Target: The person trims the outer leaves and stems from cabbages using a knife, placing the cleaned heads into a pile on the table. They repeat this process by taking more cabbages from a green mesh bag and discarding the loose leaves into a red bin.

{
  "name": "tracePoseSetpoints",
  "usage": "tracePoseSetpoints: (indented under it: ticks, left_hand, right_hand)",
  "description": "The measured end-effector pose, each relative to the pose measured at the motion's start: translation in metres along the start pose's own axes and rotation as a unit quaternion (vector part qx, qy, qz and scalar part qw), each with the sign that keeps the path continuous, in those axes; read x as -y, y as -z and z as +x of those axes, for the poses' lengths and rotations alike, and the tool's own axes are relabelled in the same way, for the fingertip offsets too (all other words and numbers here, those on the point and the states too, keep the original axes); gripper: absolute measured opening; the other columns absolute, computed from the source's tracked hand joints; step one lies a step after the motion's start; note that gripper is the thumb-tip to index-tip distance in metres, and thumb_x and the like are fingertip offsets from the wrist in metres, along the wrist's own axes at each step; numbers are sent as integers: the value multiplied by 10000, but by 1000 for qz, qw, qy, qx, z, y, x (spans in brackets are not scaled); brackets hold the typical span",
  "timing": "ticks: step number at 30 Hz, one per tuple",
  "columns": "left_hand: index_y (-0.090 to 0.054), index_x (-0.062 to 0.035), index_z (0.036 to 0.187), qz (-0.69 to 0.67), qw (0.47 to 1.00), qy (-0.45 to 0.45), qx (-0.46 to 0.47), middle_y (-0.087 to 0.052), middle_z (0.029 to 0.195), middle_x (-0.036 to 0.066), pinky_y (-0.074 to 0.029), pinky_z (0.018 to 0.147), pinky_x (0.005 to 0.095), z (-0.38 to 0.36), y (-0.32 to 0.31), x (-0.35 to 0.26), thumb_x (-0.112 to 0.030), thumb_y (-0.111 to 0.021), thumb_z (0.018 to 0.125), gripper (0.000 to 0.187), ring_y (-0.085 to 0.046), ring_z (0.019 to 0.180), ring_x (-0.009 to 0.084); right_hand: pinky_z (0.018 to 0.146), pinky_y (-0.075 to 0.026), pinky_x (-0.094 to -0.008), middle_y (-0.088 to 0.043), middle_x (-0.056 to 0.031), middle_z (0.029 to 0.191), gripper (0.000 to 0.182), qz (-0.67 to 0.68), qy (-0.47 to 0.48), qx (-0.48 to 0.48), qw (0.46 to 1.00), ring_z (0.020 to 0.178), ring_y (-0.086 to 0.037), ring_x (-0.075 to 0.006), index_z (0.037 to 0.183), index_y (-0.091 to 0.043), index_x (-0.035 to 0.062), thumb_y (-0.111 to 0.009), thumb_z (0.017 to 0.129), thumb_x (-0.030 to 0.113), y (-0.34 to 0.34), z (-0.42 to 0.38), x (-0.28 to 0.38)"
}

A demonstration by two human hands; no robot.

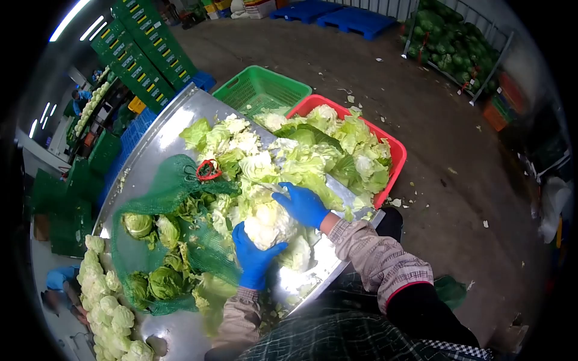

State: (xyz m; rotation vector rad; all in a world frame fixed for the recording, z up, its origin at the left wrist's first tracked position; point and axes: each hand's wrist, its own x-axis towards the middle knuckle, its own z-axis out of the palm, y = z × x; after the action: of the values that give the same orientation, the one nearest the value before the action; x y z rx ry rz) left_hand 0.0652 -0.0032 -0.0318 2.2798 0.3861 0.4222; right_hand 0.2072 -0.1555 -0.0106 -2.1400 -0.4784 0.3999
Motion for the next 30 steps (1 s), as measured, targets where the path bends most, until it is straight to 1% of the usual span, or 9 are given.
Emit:
tracePoseSetpoints:
  ticks: [4, 7, 10, 15, 19, 22, 24, 28, 30]
  left_hand:
    - [-350, 63, 1294, -54, 996, 49, 56, -399, 1242, 203, -375, 995, 387, -1, 10, 10, -366, -850, 602, 956, -420, 1168, 315]
    - [-376, 59, 1270, -234, 934, 267, 29, -426, 1217, 180, -383, 978, 376, 20, 10, -19, -317, -813, 680, 824, -436, 1135, 286]
    - [-396, 44, 1262, -191, 967, 169, -15, -444, 1215, 158, -360, 988, 362, 8, -6, -8, -241, -780, 734, 712, -442, 1132, 264]
    - [-348, -9, 1377, -253, 966, 56, -14, -338, 1395, 155, -259, 1083, 426, -36, -2, 12, -224, -787, 704, 832, -307, 1307, 298]
    - [-381, -29, 1379, -126, 992, 0, 29, -281, 1458, 174, -251, 1092, 422, -42, 11, 7, -235, -782, 698, 817, -288, 1333, 315]
    - [-393, -44, 1387, -179, 983, 13, 31, -303, 1456, 167, -260, 1091, 410, -35, 13, 7, -228, -767, 713, 792, -319, 1323, 298]
    - [-399, -77, 1388, -263, 959, 97, 35, -287, 1455, 157, -239, 1109, 432, -26, 15, -4, -162, -734, 704, 765, -282, 1340, 313]
    - [-418, -87, 1376, -380, 908, 176, 16, -431, 1341, 147, -397, 1014, 393, -11, 13, -7, -5, -658, 703, 719, -452, 1203, 291]
    - [-426, -56, 1366, -543, 799, 258, 13, -519, 1268, 141, -486, 912, 332, -4, 22, -20, 34, -636, 730, 677, -544, 1105, 254]
  right_hand:
    - [786, -520, -374, -673, -144, 965, 554, -55, 73, -18, 996, 869, -662, -302, 1197, -575, 132, -643, 808, 520, -6, -12, -7]
    - [657, -534, -378, -678, -109, 864, 344, -54, 117, -80, 988, 740, -667, -299, 1104, -613, 174, -658, 822, 365, -16, -21, -8]
    - [625, -513, -423, -660, -132, 788, 256, -108, 63, -91, 988, 726, -646, -346, 1058, -613, 149, -604, 843, 287, -7, 5, -17]
    - [706, -492, -492, -649, -223, 862, 424, -103, 4, -84, 991, 815, -626, -405, 1031, -632, 84, -618, 800, 439, -35, 74, -79]
    - [806, -497, -461, -606, -254, 1092, 668, -194, -41, 9, 980, 953, -615, -392, 1276, -479, 48, -634, 790, 481, 3, 70, -24]
    - [851, -492, -448, -585, -268, 1129, 960, -112, 44, -23, 992, 1011, -609, -378, 1367, -385, 38, -660, 696, 667, 15, 3, -8]
    - [949, -455, -400, -559, -230, 1231, 975, -126, 53, 25, 990, 1119, -576, -330, 1369, -416, 59, -761, 638, 605, 1, -56, -8]
    - [840, -505, -351, -627, -190, 1127, 733, 118, 59, 8, 991, 1023, -625, -251, 1326, -495, 72, -765, 744, 427, -38, -78, -44]
    - [825, -506, -328, -664, -175, 1036, 559, 218, -22, 64, 974, 951, -646, -235, 1191, -603, 25, -748, 778, 372, -32, -67, -54]
